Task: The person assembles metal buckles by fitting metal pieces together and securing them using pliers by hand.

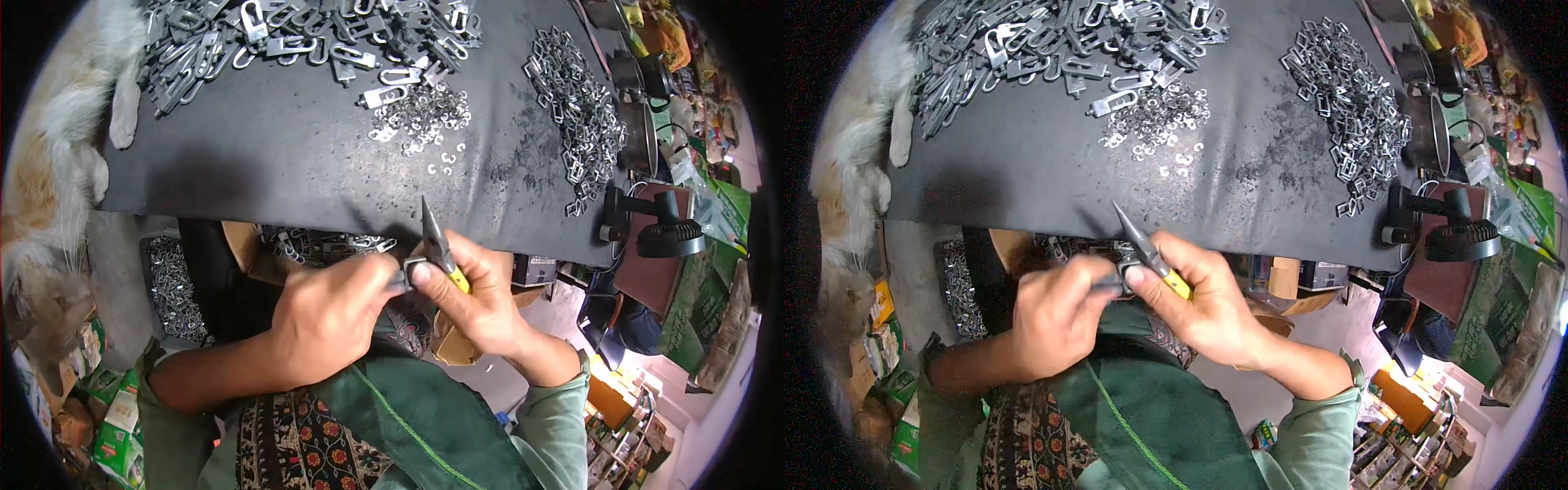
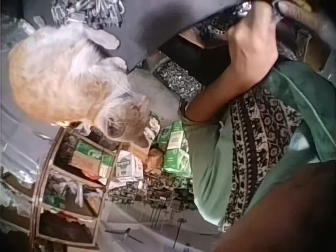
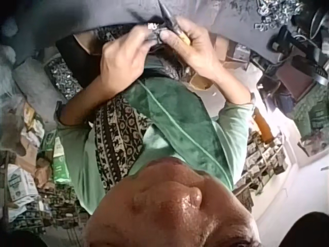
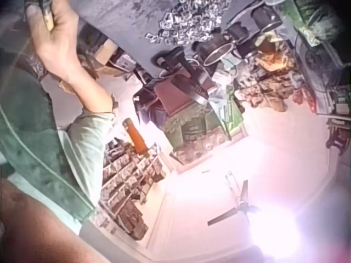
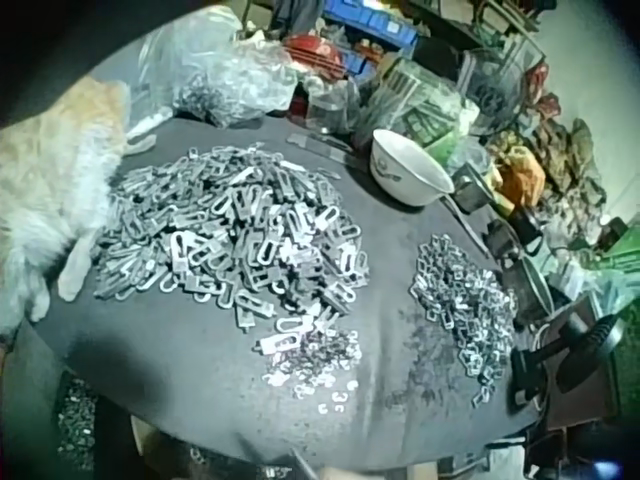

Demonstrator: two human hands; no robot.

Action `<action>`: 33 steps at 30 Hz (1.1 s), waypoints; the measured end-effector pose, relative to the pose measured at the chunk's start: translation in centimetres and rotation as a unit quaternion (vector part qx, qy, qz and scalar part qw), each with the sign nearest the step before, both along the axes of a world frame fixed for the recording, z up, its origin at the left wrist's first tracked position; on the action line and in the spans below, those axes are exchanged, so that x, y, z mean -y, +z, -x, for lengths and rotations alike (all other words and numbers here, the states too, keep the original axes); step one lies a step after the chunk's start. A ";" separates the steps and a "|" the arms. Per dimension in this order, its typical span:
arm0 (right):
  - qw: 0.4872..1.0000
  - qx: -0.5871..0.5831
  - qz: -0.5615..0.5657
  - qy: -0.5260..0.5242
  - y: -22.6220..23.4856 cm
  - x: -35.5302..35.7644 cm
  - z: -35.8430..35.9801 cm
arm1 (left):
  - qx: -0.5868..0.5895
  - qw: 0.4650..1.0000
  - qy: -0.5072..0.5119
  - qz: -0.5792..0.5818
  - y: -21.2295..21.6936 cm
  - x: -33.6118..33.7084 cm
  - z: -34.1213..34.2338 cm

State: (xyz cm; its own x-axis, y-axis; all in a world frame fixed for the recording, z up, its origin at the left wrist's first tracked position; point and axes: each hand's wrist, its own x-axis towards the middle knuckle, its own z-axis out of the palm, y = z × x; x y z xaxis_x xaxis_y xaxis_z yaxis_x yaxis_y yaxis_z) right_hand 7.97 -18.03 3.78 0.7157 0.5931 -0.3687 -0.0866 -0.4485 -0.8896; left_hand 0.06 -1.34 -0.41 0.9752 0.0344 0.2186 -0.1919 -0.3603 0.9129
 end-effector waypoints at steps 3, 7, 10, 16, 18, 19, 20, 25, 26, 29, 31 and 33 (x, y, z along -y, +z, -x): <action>0.990 -0.133 -0.019 -0.042 0.5 0.7 -0.3 | -0.035 0.998 -0.028 0.043 0.1 0.1 -0.3; 0.918 0.324 0.120 0.197 2.7 1.2 -3.8 | -0.382 0.786 -0.110 0.474 1.0 -1.1 -0.4; 0.776 0.521 0.286 0.211 3.0 2.5 -6.9 | -0.414 0.768 -0.168 0.460 0.8 -2.7 -0.6; 0.700 0.586 0.296 0.281 2.6 1.8 -9.3 | -0.337 0.849 -0.139 0.381 0.6 -3.0 -0.7; 0.694 0.588 0.294 0.294 2.7 1.6 -9.6 | -0.265 0.899 -0.134 0.322 0.0 -3.0 -0.7; 0.693 0.586 0.295 0.298 2.7 1.5 -9.6 | -0.191 0.938 -0.130 0.258 -0.2 -3.1 -0.7; 0.692 0.585 0.297 0.302 2.8 1.4 -9.7 | -0.191 0.938 -0.128 0.258 -0.2 -3.2 -0.7; 0.681 0.593 0.294 0.314 2.8 1.1 -9.7 | -0.209 0.943 -0.099 0.239 0.6 -3.1 -0.8; 0.679 0.597 0.289 0.316 2.8 1.1 -9.7 | -0.210 0.943 -0.096 0.239 0.7 -3.1 -0.9; 0.697 0.578 0.264 0.333 3.6 1.1 -9.3 | -0.215 0.945 -0.068 0.237 0.7 -3.4 -1.2; 0.713 0.577 0.216 0.335 3.8 1.0 -8.8 | -0.229 0.918 -0.057 0.318 0.5 -3.4 -1.6; 0.745 0.553 0.164 0.336 3.8 0.9 -8.2 | -0.342 0.865 -0.048 0.364 1.3 -3.8 -1.7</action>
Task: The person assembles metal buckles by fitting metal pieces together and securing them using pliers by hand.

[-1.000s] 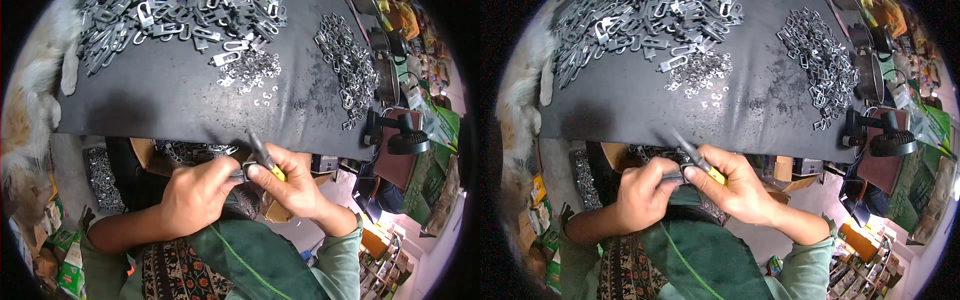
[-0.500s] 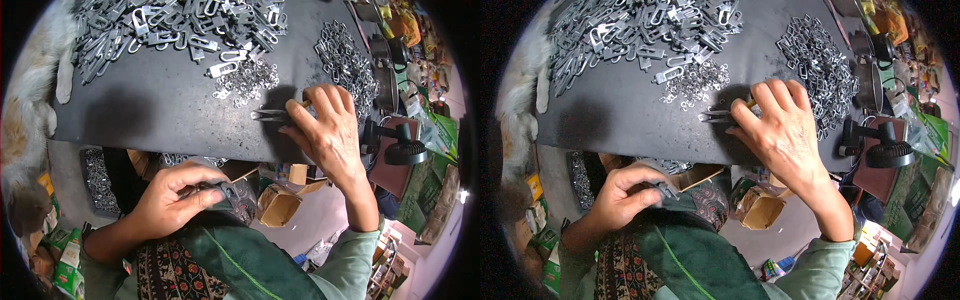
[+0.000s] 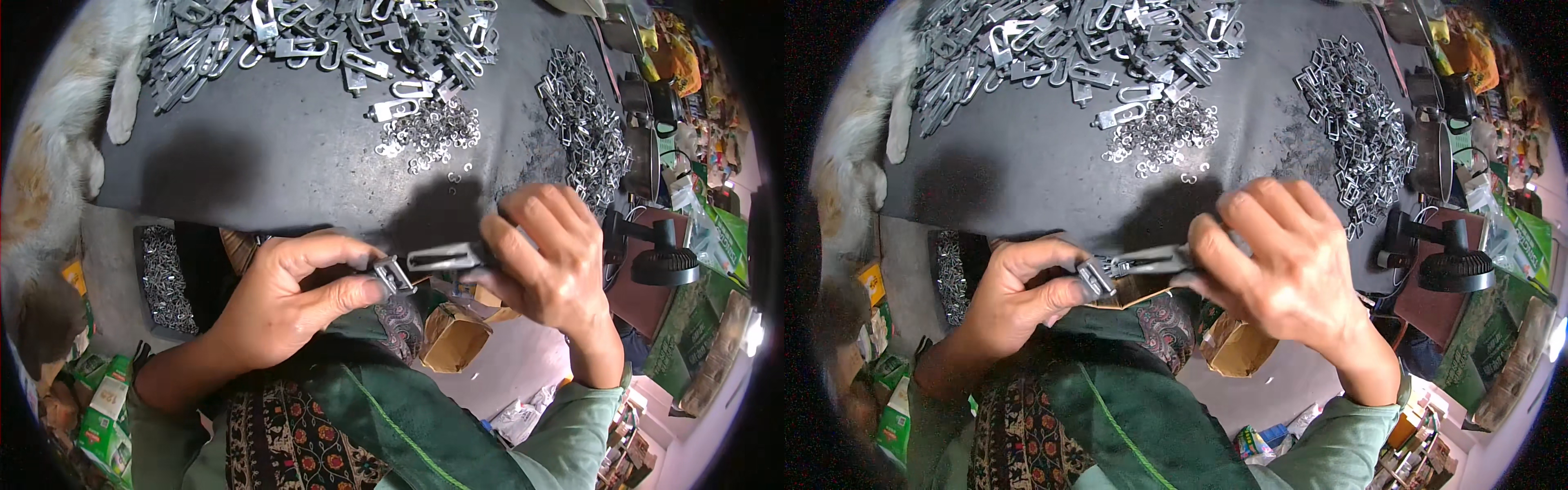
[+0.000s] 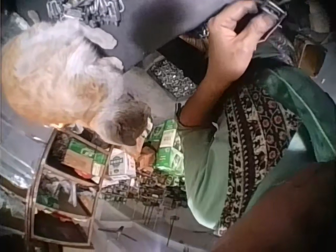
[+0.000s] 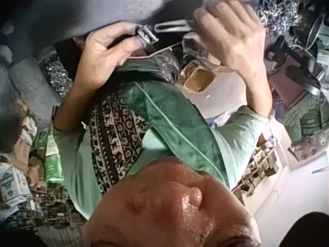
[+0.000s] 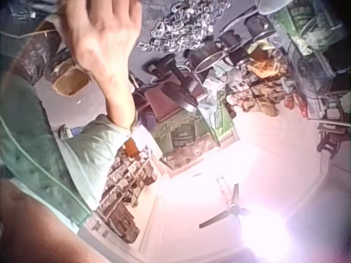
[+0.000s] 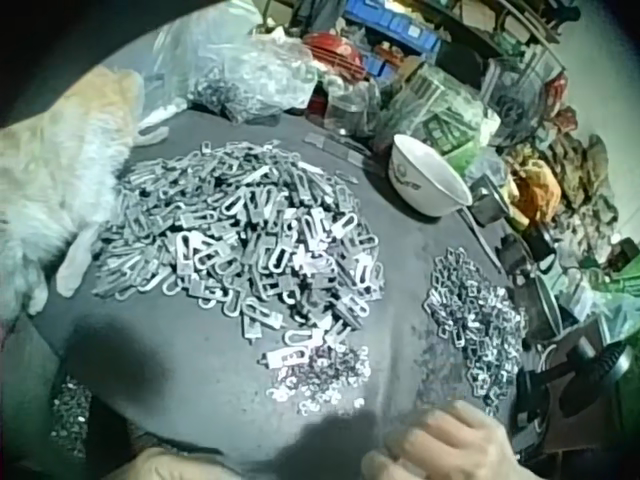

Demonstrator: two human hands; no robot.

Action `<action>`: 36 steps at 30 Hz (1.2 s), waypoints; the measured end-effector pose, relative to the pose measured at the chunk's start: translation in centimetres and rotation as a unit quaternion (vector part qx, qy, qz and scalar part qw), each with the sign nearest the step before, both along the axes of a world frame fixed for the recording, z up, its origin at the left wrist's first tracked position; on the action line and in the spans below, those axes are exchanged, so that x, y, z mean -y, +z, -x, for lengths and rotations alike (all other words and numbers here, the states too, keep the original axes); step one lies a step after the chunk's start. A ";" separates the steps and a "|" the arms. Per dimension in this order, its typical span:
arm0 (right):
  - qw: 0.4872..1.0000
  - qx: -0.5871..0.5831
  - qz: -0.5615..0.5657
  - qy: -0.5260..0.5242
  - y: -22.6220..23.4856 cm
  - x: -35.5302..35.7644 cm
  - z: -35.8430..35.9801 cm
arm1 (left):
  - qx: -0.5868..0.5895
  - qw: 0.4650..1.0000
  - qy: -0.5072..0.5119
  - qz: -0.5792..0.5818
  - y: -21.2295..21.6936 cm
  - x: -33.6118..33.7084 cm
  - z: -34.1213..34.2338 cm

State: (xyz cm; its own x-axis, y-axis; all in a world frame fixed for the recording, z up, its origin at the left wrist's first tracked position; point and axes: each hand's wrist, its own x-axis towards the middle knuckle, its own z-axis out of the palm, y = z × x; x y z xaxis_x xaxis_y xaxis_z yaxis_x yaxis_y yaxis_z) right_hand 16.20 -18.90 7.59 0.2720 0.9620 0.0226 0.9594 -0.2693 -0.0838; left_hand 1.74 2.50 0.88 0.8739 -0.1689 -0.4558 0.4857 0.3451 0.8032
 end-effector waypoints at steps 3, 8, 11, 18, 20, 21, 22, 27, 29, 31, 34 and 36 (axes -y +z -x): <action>0.998 -0.049 -0.027 0.011 0.0 -0.5 0.5 | -0.026 0.998 0.003 0.058 0.0 -0.1 -0.1; 0.996 -0.083 -0.025 0.011 -0.1 -0.9 0.7 | 0.027 0.998 0.001 0.058 -0.3 -0.1 -0.1; 0.995 -0.096 -0.026 0.014 -0.2 -1.0 0.7 | 0.021 0.996 -0.008 0.092 -0.5 -0.3 -0.1; 0.997 -0.056 -0.052 0.028 -0.1 -1.7 1.7 | 0.128 0.990 -0.026 -0.058 1.4 -1.4 0.0; 0.995 -0.071 -0.063 0.021 -0.2 -1.4 2.6 | 0.242 0.943 -0.070 -0.218 1.5 -2.6 0.5; 0.995 -0.073 -0.066 0.015 -0.4 -0.9 3.3 | 0.267 0.898 -0.025 -0.350 2.5 -3.0 0.1; 0.994 -0.091 -0.061 0.003 -0.7 -0.5 3.9 | 0.284 0.833 0.022 -0.474 3.3 -3.4 -0.4; 0.990 -0.104 -0.008 -0.092 -2.7 0.3 6.4 | 0.358 0.633 0.119 -0.676 1.5 -5.3 -9.3; 0.987 -0.104 0.001 -0.122 -3.1 0.7 7.3 | 0.363 0.548 0.095 -0.748 0.9 -4.7 -12.2; 0.981 -0.106 -0.003 -0.163 -2.7 1.5 7.8 | 0.354 0.527 0.074 -0.769 0.1 -5.5 -12.9; 0.967 -0.100 -0.042 -0.230 -2.3 5.1 7.3 | 0.328 0.548 0.021 -0.769 0.4 -5.6 -11.9; 0.944 -0.054 -0.071 -0.317 -2.3 8.9 6.2 | 0.304 0.461 -0.026 -0.833 0.1 -4.9 -11.0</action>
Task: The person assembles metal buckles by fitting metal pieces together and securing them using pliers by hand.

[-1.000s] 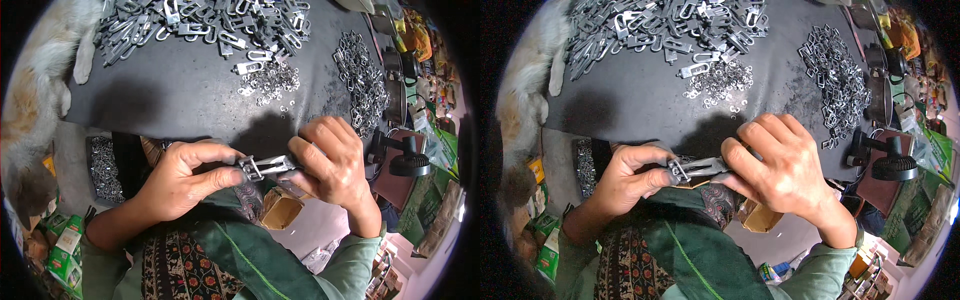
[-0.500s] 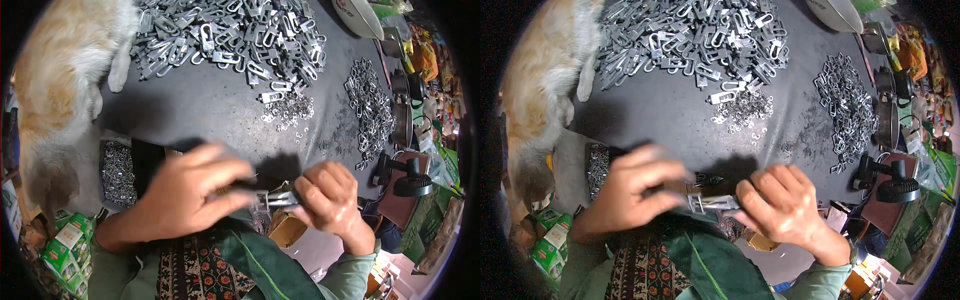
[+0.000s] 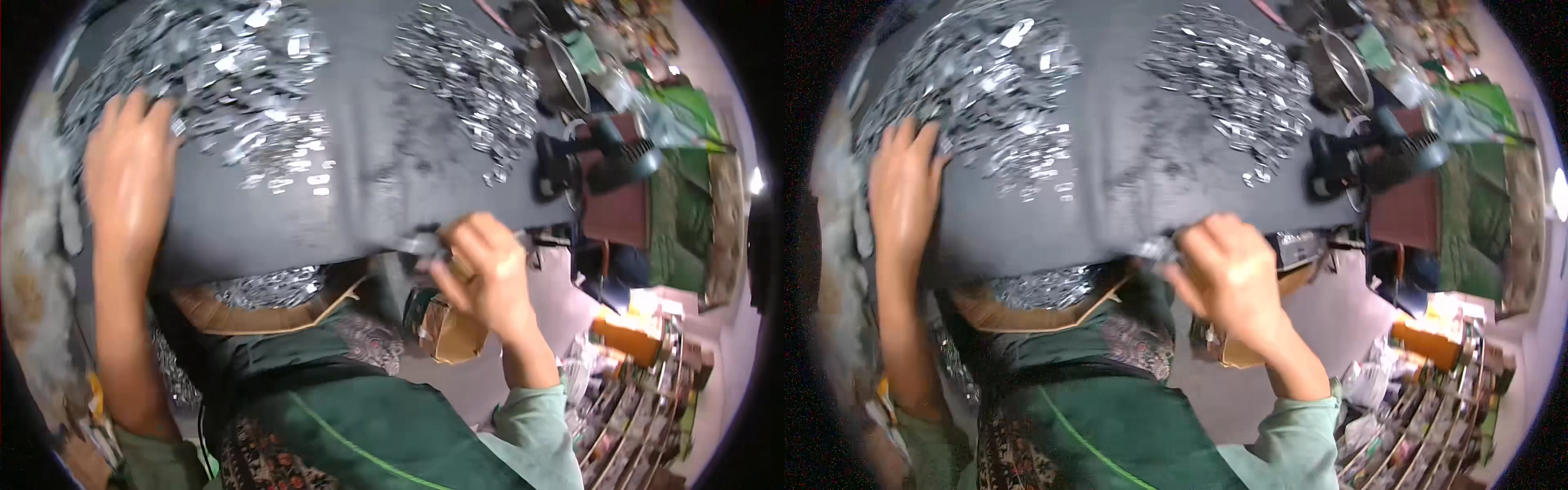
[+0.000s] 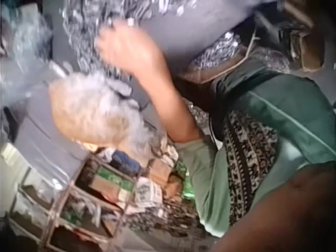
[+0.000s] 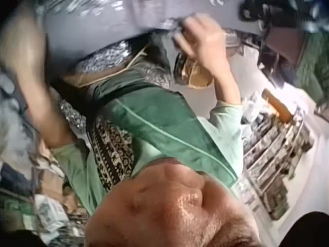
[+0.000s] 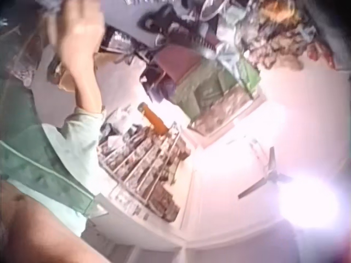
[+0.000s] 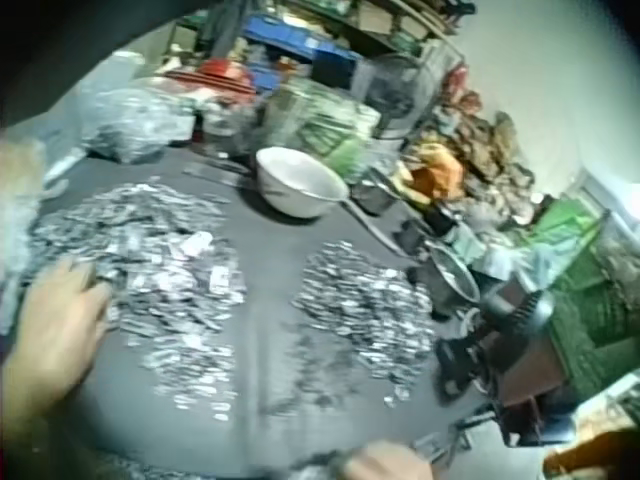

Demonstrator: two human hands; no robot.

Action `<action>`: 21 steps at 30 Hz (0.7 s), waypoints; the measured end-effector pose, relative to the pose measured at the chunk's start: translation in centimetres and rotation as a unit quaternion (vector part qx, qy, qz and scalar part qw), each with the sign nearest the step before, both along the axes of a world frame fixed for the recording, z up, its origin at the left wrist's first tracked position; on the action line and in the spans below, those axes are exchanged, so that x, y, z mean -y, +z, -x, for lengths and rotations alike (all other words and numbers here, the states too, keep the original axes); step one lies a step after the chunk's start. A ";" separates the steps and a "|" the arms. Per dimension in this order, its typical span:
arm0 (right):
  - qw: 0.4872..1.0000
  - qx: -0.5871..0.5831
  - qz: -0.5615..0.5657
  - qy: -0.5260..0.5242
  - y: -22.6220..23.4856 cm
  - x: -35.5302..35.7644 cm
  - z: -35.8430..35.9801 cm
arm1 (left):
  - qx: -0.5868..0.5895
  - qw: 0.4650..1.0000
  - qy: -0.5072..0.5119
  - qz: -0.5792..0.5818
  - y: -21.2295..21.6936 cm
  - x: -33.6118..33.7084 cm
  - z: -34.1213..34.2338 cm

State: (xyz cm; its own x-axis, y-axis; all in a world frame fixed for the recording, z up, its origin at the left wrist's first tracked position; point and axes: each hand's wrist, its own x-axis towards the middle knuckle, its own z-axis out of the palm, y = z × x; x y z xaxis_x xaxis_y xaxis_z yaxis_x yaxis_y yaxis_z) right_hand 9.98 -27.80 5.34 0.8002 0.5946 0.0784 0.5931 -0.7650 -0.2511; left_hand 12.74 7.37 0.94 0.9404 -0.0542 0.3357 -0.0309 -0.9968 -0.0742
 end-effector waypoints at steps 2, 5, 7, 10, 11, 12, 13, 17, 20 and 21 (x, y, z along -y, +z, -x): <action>0.987 0.090 -0.020 -0.131 -1.5 4.0 -1.1 | 0.028 0.998 -0.006 -0.051 -1.0 0.1 1.0; 0.947 0.141 -0.050 -0.284 -2.7 7.8 -3.0 | 0.025 0.998 -0.025 0.060 0.2 -0.3 1.9; 0.936 0.128 -0.035 -0.325 -3.2 8.4 -3.1 | 0.047 0.997 -0.032 0.057 -1.0 0.3 1.8; 0.940 0.137 -0.021 -0.312 -3.5 7.8 -3.6 | 0.082 0.996 -0.024 0.025 -1.5 0.3 1.7; 0.952 0.137 -0.006 -0.275 -3.5 7.9 -4.0 | 0.097 0.995 -0.022 0.029 -1.7 0.2 1.7; 0.961 0.137 0.011 -0.238 -3.3 8.1 -4.4 | 0.112 0.993 -0.022 0.035 -1.8 0.1 1.6; 0.968 0.140 0.070 -0.197 -3.0 8.5 -5.0 | 0.104 0.994 -0.021 0.033 -1.6 -0.4 1.6; 0.983 0.111 0.115 -0.085 -2.3 7.9 -8.0 | 0.143 0.802 0.170 0.554 -0.6 -1.1 1.6; 0.985 0.094 0.137 -0.051 -0.8 7.0 -9.0 | -0.018 0.348 0.014 0.937 -1.0 -5.1 5.3; 0.985 0.092 0.129 -0.062 -0.4 7.2 -8.7 | -0.039 0.319 0.084 0.943 -1.4 -3.9 6.3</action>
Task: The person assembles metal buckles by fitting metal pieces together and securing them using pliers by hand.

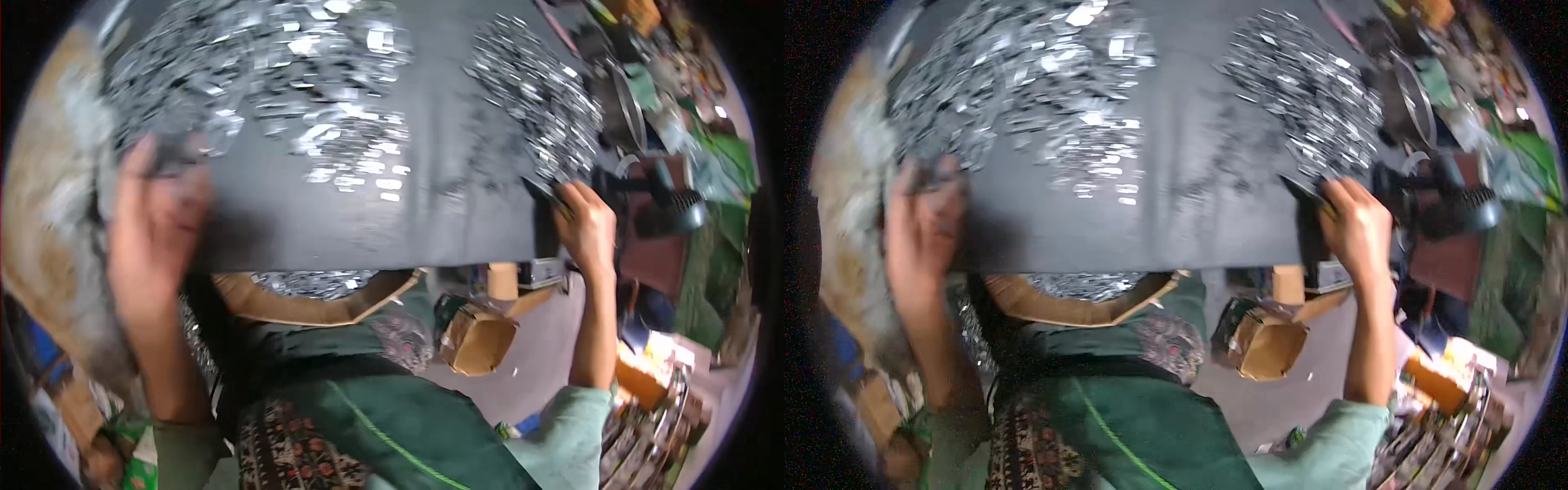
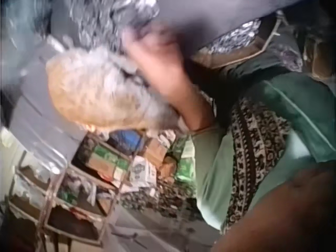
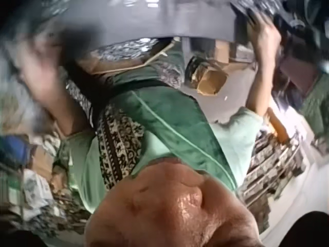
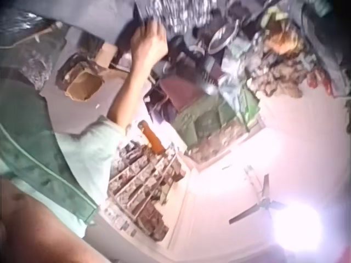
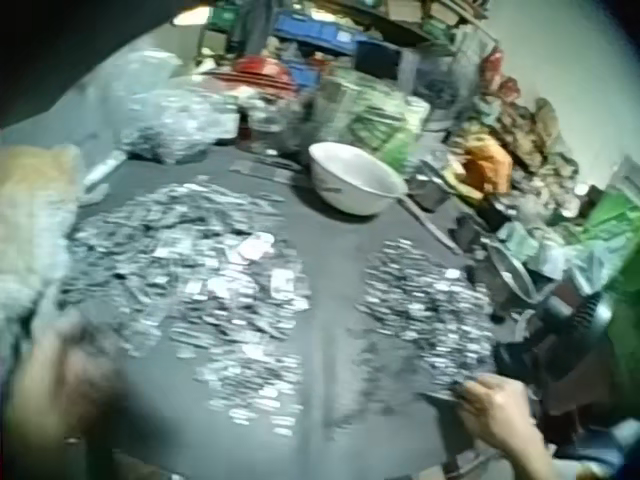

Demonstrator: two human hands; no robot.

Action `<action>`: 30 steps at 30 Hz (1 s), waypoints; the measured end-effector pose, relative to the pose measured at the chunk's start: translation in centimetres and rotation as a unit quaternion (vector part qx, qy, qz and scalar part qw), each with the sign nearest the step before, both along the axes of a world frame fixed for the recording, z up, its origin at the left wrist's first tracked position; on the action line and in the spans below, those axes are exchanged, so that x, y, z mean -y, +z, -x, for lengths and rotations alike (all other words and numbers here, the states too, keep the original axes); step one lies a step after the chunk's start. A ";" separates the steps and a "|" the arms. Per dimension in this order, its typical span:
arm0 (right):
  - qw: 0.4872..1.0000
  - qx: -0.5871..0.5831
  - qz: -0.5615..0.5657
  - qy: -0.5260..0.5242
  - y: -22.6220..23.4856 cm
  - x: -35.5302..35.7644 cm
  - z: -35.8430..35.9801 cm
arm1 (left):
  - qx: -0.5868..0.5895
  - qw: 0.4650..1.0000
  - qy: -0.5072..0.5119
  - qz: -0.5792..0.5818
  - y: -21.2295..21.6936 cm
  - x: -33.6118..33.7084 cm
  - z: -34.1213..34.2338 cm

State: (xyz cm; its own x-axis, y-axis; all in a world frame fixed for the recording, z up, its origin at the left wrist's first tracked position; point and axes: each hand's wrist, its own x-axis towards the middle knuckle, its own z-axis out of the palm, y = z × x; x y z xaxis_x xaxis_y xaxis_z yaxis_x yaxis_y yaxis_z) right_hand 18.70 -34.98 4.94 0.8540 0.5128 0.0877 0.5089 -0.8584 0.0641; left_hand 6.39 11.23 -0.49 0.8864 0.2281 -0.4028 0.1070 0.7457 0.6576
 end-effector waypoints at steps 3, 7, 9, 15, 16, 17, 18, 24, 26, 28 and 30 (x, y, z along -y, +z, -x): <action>0.992 -0.054 -0.090 -0.072 0.8 -3.3 1.6 | -0.012 0.998 -0.063 0.018 0.3 5.0 1.1; 0.879 -0.304 -0.362 -0.063 0.2 -10.5 4.7 | 0.015 0.979 -0.200 0.040 1.5 7.2 3.2; 0.812 -0.419 -0.405 -0.014 -0.5 -14.7 6.7 | -0.051 0.977 -0.203 -0.043 1.8 9.3 3.5; 0.716 -0.434 -0.544 -0.053 -2.2 -19.0 9.7 | 0.006 0.982 -0.182 -0.046 1.4 10.6 3.8; 0.726 -0.413 -0.548 -0.043 -2.6 -18.9 9.8 | 0.021 0.978 -0.199 -0.058 1.3 10.6 3.9; 0.735 -0.391 -0.552 -0.034 -2.7 -18.8 9.9 | 0.036 0.973 -0.216 -0.070 1.3 10.6 3.9; 0.736 -0.392 -0.552 -0.034 -2.8 -18.9 9.9 | 0.017 0.967 -0.245 -0.075 1.7 10.4 4.0; 0.829 -0.271 -0.482 0.090 -2.3 -18.0 9.9 | 0.038 0.949 -0.246 -0.193 1.6 11.2 4.5; 0.809 -0.343 -0.478 0.002 -2.0 -17.6 10.4 | 0.058 0.931 -0.220 -0.285 1.6 11.6 4.6; 0.796 -0.364 -0.483 0.007 -2.2 -16.7 10.9 | 0.139 0.873 -0.201 -0.422 1.2 11.7 4.3; 0.795 -0.410 -0.447 0.027 -2.0 -15.6 10.9 | 0.033 0.898 -0.374 -0.231 2.0 10.2 3.5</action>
